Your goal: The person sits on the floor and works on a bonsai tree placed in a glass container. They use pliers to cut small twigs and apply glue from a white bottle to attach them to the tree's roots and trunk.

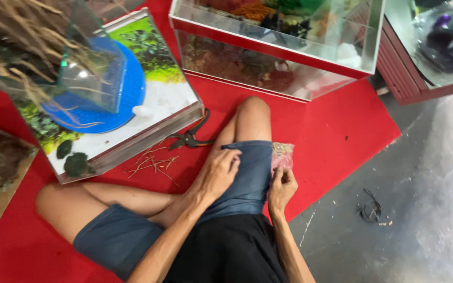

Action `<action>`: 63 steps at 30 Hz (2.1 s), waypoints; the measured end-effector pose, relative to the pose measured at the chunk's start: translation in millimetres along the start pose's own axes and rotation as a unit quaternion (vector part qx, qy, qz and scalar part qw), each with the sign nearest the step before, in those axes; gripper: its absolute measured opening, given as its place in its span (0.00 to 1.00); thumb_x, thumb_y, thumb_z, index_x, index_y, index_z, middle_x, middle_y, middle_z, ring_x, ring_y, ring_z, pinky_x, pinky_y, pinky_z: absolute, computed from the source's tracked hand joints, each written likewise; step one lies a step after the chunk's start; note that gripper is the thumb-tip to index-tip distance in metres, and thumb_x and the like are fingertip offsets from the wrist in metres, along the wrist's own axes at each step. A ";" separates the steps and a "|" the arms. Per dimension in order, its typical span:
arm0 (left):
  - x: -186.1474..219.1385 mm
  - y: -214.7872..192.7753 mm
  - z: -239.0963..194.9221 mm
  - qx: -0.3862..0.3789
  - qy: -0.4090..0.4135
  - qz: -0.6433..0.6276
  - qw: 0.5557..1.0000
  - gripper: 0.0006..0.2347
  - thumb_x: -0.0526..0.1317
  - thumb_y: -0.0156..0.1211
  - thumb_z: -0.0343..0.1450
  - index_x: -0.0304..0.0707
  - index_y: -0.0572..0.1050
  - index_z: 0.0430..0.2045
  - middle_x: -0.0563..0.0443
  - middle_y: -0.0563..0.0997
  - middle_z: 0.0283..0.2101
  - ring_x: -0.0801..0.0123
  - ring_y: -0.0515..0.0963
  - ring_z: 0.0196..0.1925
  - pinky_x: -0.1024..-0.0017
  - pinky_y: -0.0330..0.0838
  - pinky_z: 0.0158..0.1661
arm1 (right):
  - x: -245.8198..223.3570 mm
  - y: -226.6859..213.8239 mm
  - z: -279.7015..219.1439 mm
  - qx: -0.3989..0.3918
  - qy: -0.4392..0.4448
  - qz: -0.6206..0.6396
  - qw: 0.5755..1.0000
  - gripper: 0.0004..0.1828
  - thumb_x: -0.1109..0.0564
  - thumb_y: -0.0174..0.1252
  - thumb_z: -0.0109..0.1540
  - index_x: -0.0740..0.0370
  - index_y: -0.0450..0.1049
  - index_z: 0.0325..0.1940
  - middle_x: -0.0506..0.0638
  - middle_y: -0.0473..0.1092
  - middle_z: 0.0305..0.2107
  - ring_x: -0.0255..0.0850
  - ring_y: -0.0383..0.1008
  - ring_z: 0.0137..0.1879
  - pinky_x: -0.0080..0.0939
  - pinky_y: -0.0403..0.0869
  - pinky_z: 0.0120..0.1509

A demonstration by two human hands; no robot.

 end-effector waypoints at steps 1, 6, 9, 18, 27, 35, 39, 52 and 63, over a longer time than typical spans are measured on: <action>4.8 15.8 0.1 -0.006 0.003 -0.002 1.000 0.09 0.35 0.60 0.75 0.44 0.79 0.48 0.51 0.84 0.40 0.60 0.85 0.47 0.66 0.80 0.50 | 14.1 -5.8 2.4 0.006 0.004 -0.001 1.000 0.13 0.56 0.58 0.72 0.62 0.80 0.35 0.54 0.71 0.17 0.39 0.69 0.24 0.39 0.68 0.28; 41.0 73.5 10.5 -0.098 0.069 -0.074 0.990 0.11 0.33 0.57 0.75 0.43 0.77 0.52 0.50 0.81 0.42 0.59 0.83 0.49 0.67 0.79 0.50 | 94.2 -24.6 8.9 0.070 0.100 0.060 0.991 0.09 0.60 0.64 0.66 0.71 0.77 0.40 0.60 0.72 0.21 0.44 0.75 0.22 0.41 0.73 0.24; 51.0 106.4 11.9 -0.147 0.097 -0.060 0.983 0.11 0.35 0.55 0.76 0.44 0.75 0.52 0.49 0.79 0.42 0.56 0.82 0.50 0.64 0.79 0.50 | 111.4 -23.9 2.7 0.081 0.121 0.064 0.987 0.08 0.63 0.63 0.64 0.74 0.77 0.40 0.62 0.74 0.23 0.45 0.77 0.26 0.41 0.75 0.28; 58.3 116.8 13.2 -0.170 0.089 -0.078 0.978 0.11 0.32 0.54 0.75 0.39 0.75 0.52 0.42 0.79 0.41 0.49 0.82 0.48 0.61 0.79 0.48 | 149.5 15.7 10.0 0.087 0.308 0.260 0.911 0.19 0.58 0.73 0.59 0.70 0.80 0.51 0.58 0.79 0.37 0.40 0.79 0.37 0.35 0.79 0.38; 56.1 115.7 18.6 -0.175 0.048 -0.103 0.978 0.11 0.30 0.57 0.75 0.36 0.76 0.51 0.37 0.81 0.42 0.49 0.85 0.47 0.63 0.83 0.44 | 138.1 41.2 41.1 0.093 0.309 0.253 0.912 0.19 0.57 0.79 0.57 0.73 0.78 0.40 0.64 0.77 0.32 0.50 0.83 0.36 0.43 0.82 0.38; 34.3 114.6 27.6 -0.155 -0.016 -0.179 0.971 0.12 0.29 0.57 0.74 0.32 0.76 0.52 0.34 0.82 0.45 0.46 0.86 0.48 0.64 0.85 0.44 | 151.0 26.7 84.7 0.106 0.165 0.124 0.973 0.16 0.55 0.76 0.58 0.66 0.84 0.45 0.62 0.78 0.31 0.42 0.75 0.38 0.45 0.76 0.42; 25.0 105.5 31.7 -0.134 -0.057 -0.210 0.967 0.13 0.28 0.58 0.75 0.29 0.76 0.54 0.30 0.82 0.47 0.44 0.86 0.49 0.62 0.85 0.45 | 36.4 1.3 72.9 0.110 0.123 0.162 0.973 0.18 0.57 0.74 0.60 0.67 0.82 0.52 0.61 0.79 0.37 0.42 0.77 0.43 0.47 0.79 0.52; -45.4 -31.1 4.4 0.190 -0.251 -0.376 0.871 0.24 0.35 0.60 0.78 0.20 0.62 0.67 0.19 0.74 0.56 0.44 0.82 0.52 0.59 0.87 0.45 | -66.4 84.3 -1.4 -0.171 0.003 0.089 0.981 0.11 0.55 0.72 0.62 0.60 0.83 0.46 0.51 0.79 0.31 0.35 0.78 0.39 0.39 0.79 0.45; -176.9 -112.4 -116.2 0.331 -0.313 -0.217 0.863 0.15 0.48 0.77 0.69 0.39 0.83 0.42 0.38 0.86 0.38 0.54 0.86 0.42 0.59 0.79 0.40 | -159.0 179.5 -101.0 -0.464 -0.084 -0.024 0.881 0.06 0.58 0.64 0.60 0.62 0.79 0.40 0.54 0.75 0.26 0.42 0.77 0.34 0.47 0.76 0.39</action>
Point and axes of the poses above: each hand's wrist, its own z-axis towards the middle knuckle, its own y-axis out of the palm, x = y × z, the point moved 6 cm from there along z, towards the middle knuckle
